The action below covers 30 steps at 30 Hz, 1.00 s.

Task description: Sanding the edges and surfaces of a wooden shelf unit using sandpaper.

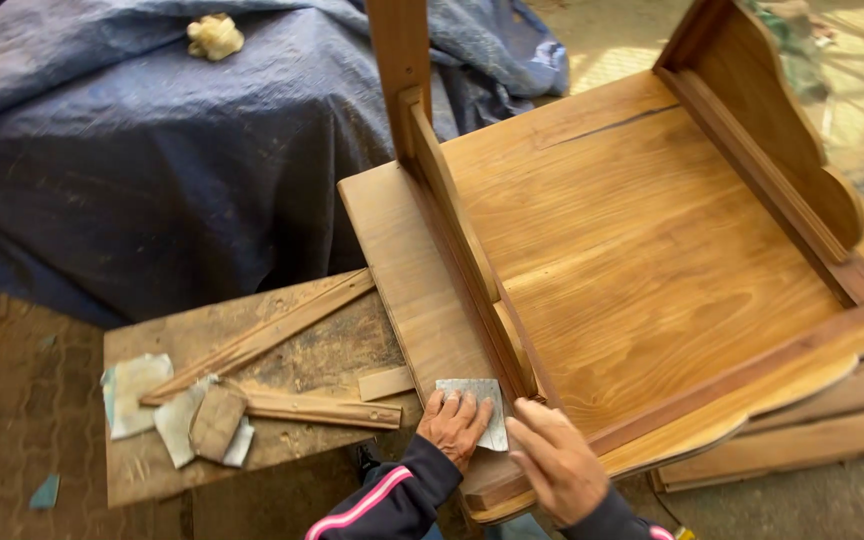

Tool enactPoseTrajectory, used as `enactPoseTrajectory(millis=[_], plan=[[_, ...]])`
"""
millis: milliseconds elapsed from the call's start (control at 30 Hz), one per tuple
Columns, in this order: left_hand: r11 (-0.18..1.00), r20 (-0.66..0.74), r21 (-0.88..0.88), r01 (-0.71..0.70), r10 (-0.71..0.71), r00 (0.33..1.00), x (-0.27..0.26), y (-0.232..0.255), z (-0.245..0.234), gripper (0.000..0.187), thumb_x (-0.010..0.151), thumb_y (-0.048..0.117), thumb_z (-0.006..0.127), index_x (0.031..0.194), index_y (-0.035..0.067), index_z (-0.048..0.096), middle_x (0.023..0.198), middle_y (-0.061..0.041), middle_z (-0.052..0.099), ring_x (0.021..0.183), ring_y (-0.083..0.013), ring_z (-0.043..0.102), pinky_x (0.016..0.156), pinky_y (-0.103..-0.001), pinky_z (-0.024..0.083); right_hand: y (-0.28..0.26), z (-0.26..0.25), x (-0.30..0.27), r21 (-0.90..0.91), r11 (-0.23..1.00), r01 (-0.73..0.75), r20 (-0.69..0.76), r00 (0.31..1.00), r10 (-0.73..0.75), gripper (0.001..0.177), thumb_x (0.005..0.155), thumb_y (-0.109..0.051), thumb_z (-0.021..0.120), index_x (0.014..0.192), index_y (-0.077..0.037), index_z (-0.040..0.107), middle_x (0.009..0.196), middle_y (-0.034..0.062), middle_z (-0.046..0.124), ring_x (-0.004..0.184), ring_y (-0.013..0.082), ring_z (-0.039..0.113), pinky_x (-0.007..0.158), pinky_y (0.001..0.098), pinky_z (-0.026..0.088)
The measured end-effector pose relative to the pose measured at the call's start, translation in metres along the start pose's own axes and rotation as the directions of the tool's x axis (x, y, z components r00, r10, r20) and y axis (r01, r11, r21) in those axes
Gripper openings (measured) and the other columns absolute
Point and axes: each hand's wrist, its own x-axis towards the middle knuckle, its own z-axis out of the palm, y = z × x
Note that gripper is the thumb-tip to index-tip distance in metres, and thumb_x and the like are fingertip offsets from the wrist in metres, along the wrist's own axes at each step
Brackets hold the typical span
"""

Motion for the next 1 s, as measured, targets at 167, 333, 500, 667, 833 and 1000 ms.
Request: enactPoseTrajectory(millis=[167, 333, 500, 667, 833, 1000], plan=[[0.960, -0.042, 0.273, -0.061, 0.075, 0.996, 0.002, -0.025, 0.057, 0.044, 0.099, 0.012, 0.056, 0.140, -0.003, 0.060, 0.145, -0.025, 0.053, 0.130, -0.0407, 0.053, 0.113, -0.055, 0.038, 0.040, -0.064, -0.015, -0.098, 0.995, 0.008, -0.206, 0.978, -0.028, 0.032, 0.090, -0.015, 0.070, 0.120, -0.003, 0.069, 0.131, 0.0187, 0.066, 0.128, 0.0359, 0.061, 0.110, 0.0489, 0.047], [0.930, -0.080, 0.325, 0.171, -0.153, 0.985, 0.052, -0.041, 0.030, 0.060, 0.081, 0.009, 0.059, 0.141, 0.006, 0.060, 0.144, -0.025, 0.052, 0.128, -0.0450, 0.056, 0.106, -0.057, 0.042, 0.040, -0.072, -0.006, -0.232, 0.973, 0.011, -0.190, 0.980, -0.056, 0.033, 0.082, -0.019, 0.074, 0.111, -0.004, 0.073, 0.118, 0.0143, 0.071, 0.114, 0.0330, 0.068, 0.101, 0.0473, 0.051], [0.903, 0.047, 0.406, -0.138, 0.130, 0.990, 0.001, 0.029, 0.047, 0.045, 0.095, 0.023, 0.053, 0.134, 0.002, 0.061, 0.138, -0.023, 0.060, 0.117, -0.0491, 0.062, 0.094, -0.067, 0.048, 0.043, -0.063, -0.014, -0.338, 0.941, 0.012, -0.156, 0.985, -0.069, 0.026, 0.085, -0.023, 0.076, 0.106, -0.007, 0.076, 0.094, 0.0056, 0.076, 0.078, 0.0212, 0.072, 0.066, 0.0349, 0.053], [0.929, 0.088, 0.327, -0.174, 0.153, 0.984, 0.013, -0.009, 0.032, 0.043, 0.097, 0.017, 0.055, 0.137, 0.003, 0.064, 0.141, -0.022, 0.062, 0.112, -0.0413, 0.065, 0.089, -0.061, 0.050, 0.046, -0.062, -0.013, -0.374, 0.927, 0.027, -0.157, 0.983, -0.092, 0.027, 0.084, -0.023, 0.077, 0.105, -0.006, 0.077, 0.087, 0.0040, 0.076, 0.067, 0.0201, 0.068, 0.058, 0.0349, 0.050], [0.906, 0.031, 0.403, 0.126, -0.152, 0.988, 0.034, -0.044, 0.057, 0.041, 0.097, 0.013, 0.058, 0.136, 0.001, 0.062, 0.138, -0.022, 0.062, 0.106, -0.0424, 0.066, 0.087, -0.059, 0.052, 0.049, -0.062, -0.016, -0.397, 0.917, 0.035, -0.130, 0.987, -0.094, 0.029, 0.083, -0.025, 0.078, 0.105, -0.007, 0.077, 0.083, 0.0034, 0.075, 0.062, 0.0198, 0.065, 0.054, 0.0355, 0.047], [0.970, 0.210, 0.159, -0.184, 0.149, 0.966, 0.012, -0.002, 0.014, 0.059, 0.085, 0.015, 0.064, 0.142, 0.004, 0.054, 0.145, -0.024, 0.053, 0.126, -0.0486, 0.056, 0.102, -0.065, 0.045, 0.046, -0.060, -0.014, -0.390, 0.921, 0.007, -0.158, 0.985, -0.074, 0.028, 0.084, -0.025, 0.077, 0.106, -0.008, 0.077, 0.082, 0.0015, 0.074, 0.062, 0.0186, 0.065, 0.054, 0.0350, 0.047]])
